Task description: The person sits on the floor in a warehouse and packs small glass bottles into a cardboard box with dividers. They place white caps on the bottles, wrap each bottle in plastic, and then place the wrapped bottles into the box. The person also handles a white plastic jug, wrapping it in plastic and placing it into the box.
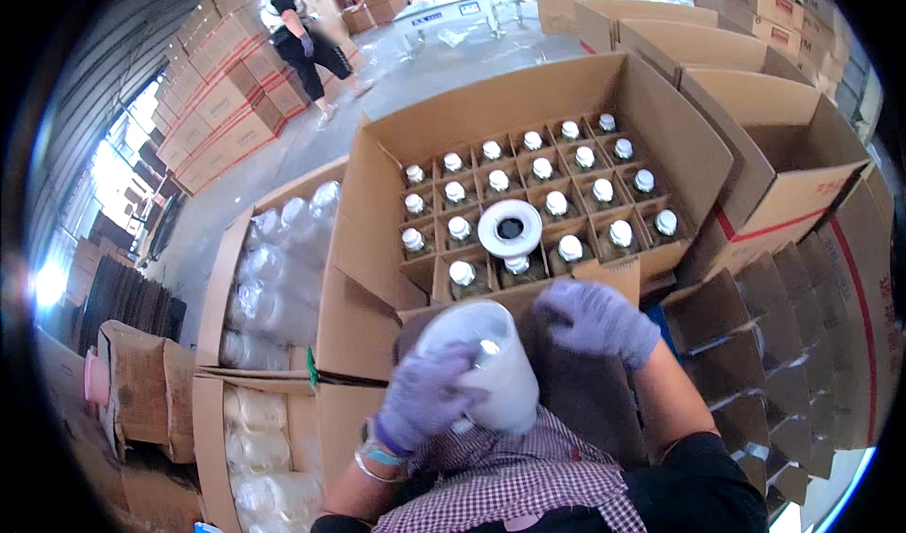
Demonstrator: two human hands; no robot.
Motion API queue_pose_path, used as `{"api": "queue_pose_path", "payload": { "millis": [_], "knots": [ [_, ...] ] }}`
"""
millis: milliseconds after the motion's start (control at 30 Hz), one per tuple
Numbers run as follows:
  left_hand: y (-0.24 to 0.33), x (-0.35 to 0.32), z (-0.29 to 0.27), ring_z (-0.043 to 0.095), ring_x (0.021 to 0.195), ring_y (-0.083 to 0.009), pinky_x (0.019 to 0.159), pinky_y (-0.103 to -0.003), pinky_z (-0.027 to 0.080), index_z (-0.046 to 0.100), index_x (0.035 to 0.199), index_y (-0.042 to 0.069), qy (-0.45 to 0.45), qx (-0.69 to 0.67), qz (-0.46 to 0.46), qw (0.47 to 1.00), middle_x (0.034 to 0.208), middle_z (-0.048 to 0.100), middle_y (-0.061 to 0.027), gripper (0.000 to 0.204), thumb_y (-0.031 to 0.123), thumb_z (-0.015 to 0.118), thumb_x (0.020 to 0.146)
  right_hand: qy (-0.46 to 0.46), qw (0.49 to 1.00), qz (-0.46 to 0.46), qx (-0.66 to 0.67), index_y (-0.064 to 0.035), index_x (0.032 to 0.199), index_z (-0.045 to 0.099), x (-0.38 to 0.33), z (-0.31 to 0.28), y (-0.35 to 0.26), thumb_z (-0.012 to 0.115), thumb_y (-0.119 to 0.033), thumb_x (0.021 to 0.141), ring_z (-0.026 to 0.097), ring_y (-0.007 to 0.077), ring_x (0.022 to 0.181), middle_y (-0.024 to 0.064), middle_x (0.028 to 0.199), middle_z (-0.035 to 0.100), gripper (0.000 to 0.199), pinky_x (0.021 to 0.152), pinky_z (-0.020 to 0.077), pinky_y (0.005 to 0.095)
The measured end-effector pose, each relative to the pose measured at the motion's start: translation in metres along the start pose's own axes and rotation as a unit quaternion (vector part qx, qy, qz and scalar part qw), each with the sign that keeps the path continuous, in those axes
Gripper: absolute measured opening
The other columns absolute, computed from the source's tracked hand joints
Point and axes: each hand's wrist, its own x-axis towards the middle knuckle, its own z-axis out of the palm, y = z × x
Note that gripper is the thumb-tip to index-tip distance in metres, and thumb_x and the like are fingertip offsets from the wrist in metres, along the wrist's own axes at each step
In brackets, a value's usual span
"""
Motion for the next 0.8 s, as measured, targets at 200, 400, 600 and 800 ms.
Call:
{"api": "queue_pose_path", "payload": {
  "millis": [200,400,600,800],
  "knots": [
    [-0.019,0.046,0.035,0.065,0.103,-0.0367,0.087,-0.048,0.05,0.065,0.112,0.004,-0.107,0.031,-0.017,0.994,0.112,0.068,-0.0159,0.051,0.048,0.069,0.085,0.121,0.956,-0.022,-0.266,-0.0248,0.124,0.063,0.134,0.048,0.094,0.078,-0.026,0.072,0.041,0.035,0.135,0.0083,0.141,0.047,0.054,0.106,0.0399,0.0518],
    [-0.039,0.051,0.029,0.059,0.118,-0.0365,0.1,-0.044,0.047,0.058,0.127,0.003,0.061,-0.092,-0.006,0.994,0.124,0.062,-0.021,0.062,0.038,0.079,0.08,0.134,0.972,0.029,-0.192,-0.0172,0.115,0.068,0.157,0.013,0.111,0.068,-0.026,0.076,0.066,0.0302,0.099,0.0095,0.105,0.067,0.04,0.085,0.0542,0.0426],
    [-0.082,0.076,-0.006,0.048,0.133,-0.0244,0.109,-0.038,0.043,0.036,0.148,-0.002,0.177,-0.501,-0.03,0.847,0.146,0.049,-0.0158,0.089,0.027,0.085,0.08,0.149,0.968,-0.084,0.186,0.0011,0.109,0.064,0.145,-0.038,0.015,0.059,-0.022,0.085,0.066,0.0356,0.093,0.0184,0.094,0.067,0.034,0.083,0.0523,0.043],
    [-0.034,0.062,-0.03,0.058,0.122,-0.0221,0.104,-0.038,0.049,0.045,0.142,0.0,0.065,-0.721,-0.116,0.68,0.135,0.058,-0.0113,0.063,0.039,0.066,0.097,0.253,0.926,-0.278,0.035,-0.0078,0.133,0.056,0.109,-0.067,-0.073,0.073,-0.024,0.082,0.063,0.0326,0.109,0.0177,0.126,0.059,0.056,0.094,0.0516,0.0375]
  ]
}}
